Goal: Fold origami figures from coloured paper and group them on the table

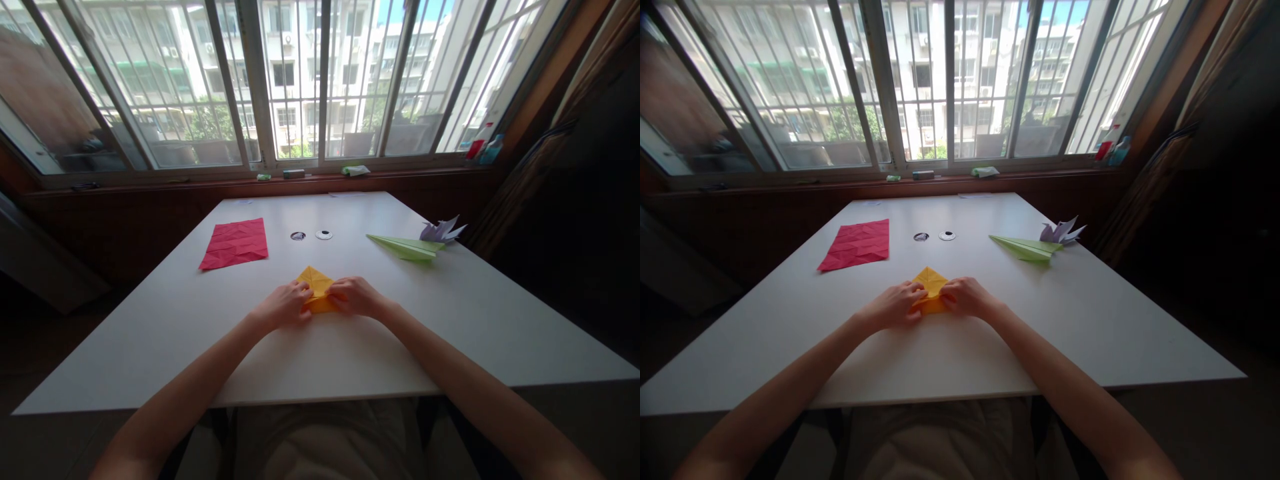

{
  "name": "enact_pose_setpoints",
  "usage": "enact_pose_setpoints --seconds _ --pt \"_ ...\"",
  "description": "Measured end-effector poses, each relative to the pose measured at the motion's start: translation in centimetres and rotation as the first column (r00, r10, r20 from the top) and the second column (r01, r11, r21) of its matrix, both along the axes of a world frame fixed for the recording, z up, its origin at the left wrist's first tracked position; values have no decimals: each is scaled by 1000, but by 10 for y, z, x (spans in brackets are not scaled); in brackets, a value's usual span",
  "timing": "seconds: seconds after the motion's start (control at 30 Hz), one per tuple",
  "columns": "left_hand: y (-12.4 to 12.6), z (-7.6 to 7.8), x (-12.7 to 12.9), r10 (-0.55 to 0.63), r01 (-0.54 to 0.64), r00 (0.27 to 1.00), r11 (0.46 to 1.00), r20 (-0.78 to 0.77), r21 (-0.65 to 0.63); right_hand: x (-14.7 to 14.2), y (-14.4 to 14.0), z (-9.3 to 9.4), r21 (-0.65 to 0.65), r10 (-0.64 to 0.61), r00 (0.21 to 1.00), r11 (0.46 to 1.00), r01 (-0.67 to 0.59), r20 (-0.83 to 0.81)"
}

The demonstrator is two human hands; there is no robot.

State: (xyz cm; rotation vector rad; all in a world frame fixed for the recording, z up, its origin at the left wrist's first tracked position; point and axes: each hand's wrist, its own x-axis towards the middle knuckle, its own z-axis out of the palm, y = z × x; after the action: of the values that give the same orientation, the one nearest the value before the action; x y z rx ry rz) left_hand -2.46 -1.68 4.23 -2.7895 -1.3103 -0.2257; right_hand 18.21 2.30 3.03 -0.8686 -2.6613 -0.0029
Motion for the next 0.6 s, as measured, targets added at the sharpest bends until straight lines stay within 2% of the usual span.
enact_pose_setpoints --seconds 0.17,0.3,0.43,0.6 --pt "11 4 -10 17 -6 995 993 99 -118 7 10 -6 -120 -123 980 987 105 -155" --pt "22 0 -21 86 -61 978 990 192 -130 9 17 -12 -184 -172 956 974 130 -236" --pt "23 -6 -22 72 -58 983 994 170 -87 7 18 -15 -107 -160 972 984 142 -172" --pt "22 -11 -13 -40 37 996 999 84 32 4 17 -16 85 -68 989 993 80 -130"
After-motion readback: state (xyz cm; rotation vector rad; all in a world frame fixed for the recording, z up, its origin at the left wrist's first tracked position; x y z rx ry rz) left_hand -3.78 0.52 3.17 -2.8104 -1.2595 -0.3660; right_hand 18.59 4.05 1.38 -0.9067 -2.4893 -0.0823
